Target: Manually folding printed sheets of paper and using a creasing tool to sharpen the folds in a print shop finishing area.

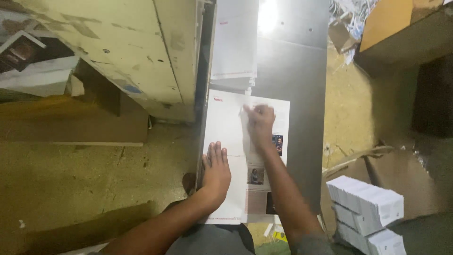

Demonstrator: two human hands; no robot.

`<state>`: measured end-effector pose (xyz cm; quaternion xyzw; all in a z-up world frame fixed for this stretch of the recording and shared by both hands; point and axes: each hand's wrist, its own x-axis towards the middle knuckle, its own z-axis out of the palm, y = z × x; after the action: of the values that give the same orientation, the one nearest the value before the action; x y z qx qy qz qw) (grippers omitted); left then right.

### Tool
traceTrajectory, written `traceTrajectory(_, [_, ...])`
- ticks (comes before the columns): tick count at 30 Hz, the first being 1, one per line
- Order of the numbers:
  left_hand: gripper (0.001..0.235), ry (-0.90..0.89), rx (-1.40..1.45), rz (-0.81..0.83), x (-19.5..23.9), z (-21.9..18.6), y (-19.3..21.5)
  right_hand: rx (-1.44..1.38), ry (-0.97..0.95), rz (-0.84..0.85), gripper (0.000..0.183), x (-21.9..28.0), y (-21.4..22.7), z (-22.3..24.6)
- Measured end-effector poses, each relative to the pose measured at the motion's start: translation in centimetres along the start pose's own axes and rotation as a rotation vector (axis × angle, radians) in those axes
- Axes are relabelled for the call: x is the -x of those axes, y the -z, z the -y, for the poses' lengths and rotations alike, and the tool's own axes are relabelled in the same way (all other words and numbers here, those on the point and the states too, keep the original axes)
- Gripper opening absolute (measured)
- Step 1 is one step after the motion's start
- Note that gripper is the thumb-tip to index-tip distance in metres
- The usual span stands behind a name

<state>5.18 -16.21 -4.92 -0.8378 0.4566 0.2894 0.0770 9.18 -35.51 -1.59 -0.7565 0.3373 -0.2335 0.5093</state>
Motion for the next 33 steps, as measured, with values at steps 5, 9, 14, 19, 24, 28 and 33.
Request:
traceTrajectory(5, [0.105, 0.008, -0.019, -0.041, 1.5, -0.2, 1.5, 0.048, -0.11, -0.024, 0.009, -7.6, -0.2, -5.1])
traceTrajectory(9, [0.112, 0.0, 0.0, -0.022, 4.2, 0.1, 5.5, -0.1, -0.187, -0.052, 0.01, -4.2, 0.1, -6.4])
traceTrajectory(14, [0.138, -0.008, -0.03, -0.045, 3.4, -0.2, 3.6, 0.068, -0.049, 0.244, 0.013, 12.1, 5.0, -9.8])
traceTrajectory(19, [0.143, 0.005, -0.12, -0.217, 3.0, -0.6, 2.1, 0.166, 0.903, 0.54, 0.016, 24.3, 10.6, -4.6])
traceTrajectory(24, [0.162, 0.046, -0.109, 0.134, 2.9, -1.0, 3.6, -0.01, 0.148, 0.646, 0.008, 25.0, 14.5, -7.0])
traceTrajectory(28, [0.155, 0.076, -0.016, 0.086, 3.0, -0.6, 3.3, 0.681, 0.308, -0.167, 0.062, 19.0, 19.2, -19.1])
traceTrajectory(33, [0.098, 0.155, 0.129, -0.063, 3.2, -1.5, -0.2, 0.708, -0.295, -0.032, 0.038, 16.5, 19.2, -6.3])
